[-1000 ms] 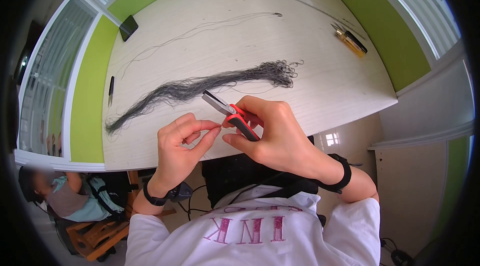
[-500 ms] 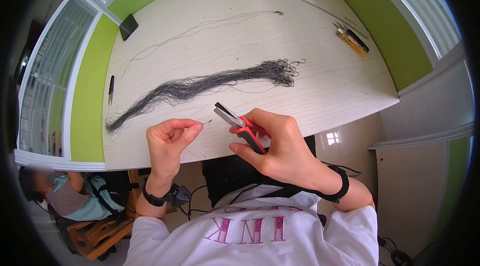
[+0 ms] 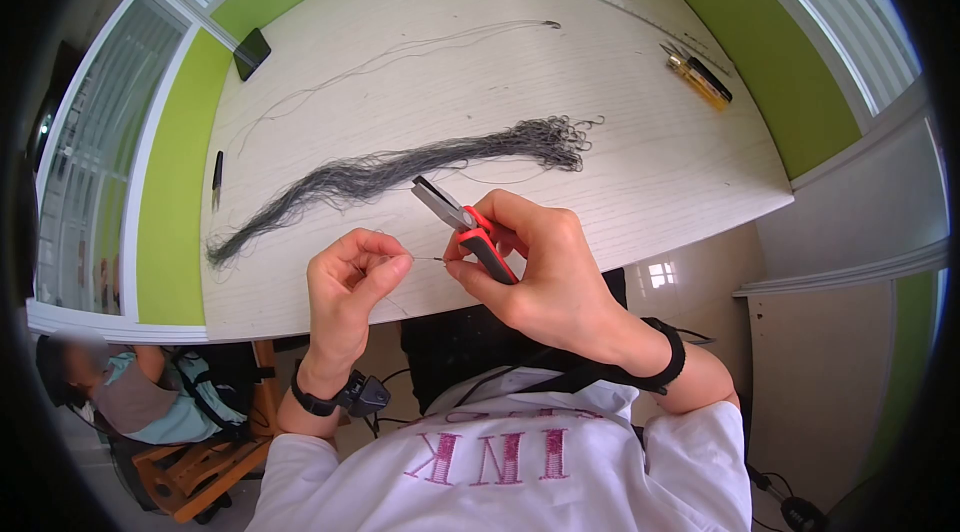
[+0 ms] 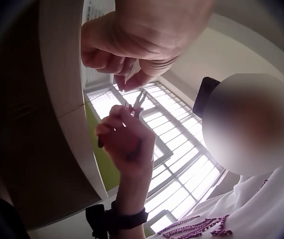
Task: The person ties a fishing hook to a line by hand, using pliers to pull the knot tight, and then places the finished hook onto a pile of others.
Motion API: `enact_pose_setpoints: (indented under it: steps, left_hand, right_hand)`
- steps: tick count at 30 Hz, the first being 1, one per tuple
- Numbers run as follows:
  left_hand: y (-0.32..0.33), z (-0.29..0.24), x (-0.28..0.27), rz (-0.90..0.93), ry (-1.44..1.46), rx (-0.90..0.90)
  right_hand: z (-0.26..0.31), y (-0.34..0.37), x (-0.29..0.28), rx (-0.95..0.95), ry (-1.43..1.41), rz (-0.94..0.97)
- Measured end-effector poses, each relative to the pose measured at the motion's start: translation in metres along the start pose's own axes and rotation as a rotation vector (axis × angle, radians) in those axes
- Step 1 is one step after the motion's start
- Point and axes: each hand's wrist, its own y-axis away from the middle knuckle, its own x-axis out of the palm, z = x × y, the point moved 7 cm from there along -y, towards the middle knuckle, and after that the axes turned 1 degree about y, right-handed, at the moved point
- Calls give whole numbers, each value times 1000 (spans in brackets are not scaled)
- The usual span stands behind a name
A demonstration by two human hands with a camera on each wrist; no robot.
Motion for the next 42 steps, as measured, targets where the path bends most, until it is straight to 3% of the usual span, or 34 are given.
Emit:
enact_pose_setpoints:
  steps: [2,8,18,20,23,29,42]
  left_hand:
    - [0,-9,9,62,-42,12]
    - [1,-13,15,118,-230,45]
    - [2,-11,11,62,-176,48]
    - [3,-23,2,-68,-323,238]
    - [8,-33,-3,-201,-409,384]
    - [15,-42,6,-238,-486,545]
    - [15,-42,7,-238,-488,582]
  right_hand:
    - [11,0,-2,-115,222,16]
    - [29,-1,3,-299,367,46]
    - [29,-1,3,-425,405,-4]
    - [35,4,-1,-531,651,-70]
    - [31,13,-1,-544,780,-76]
    - [27,18,3,-626,937,-169]
    - [29,20,7,-664,1001,-213]
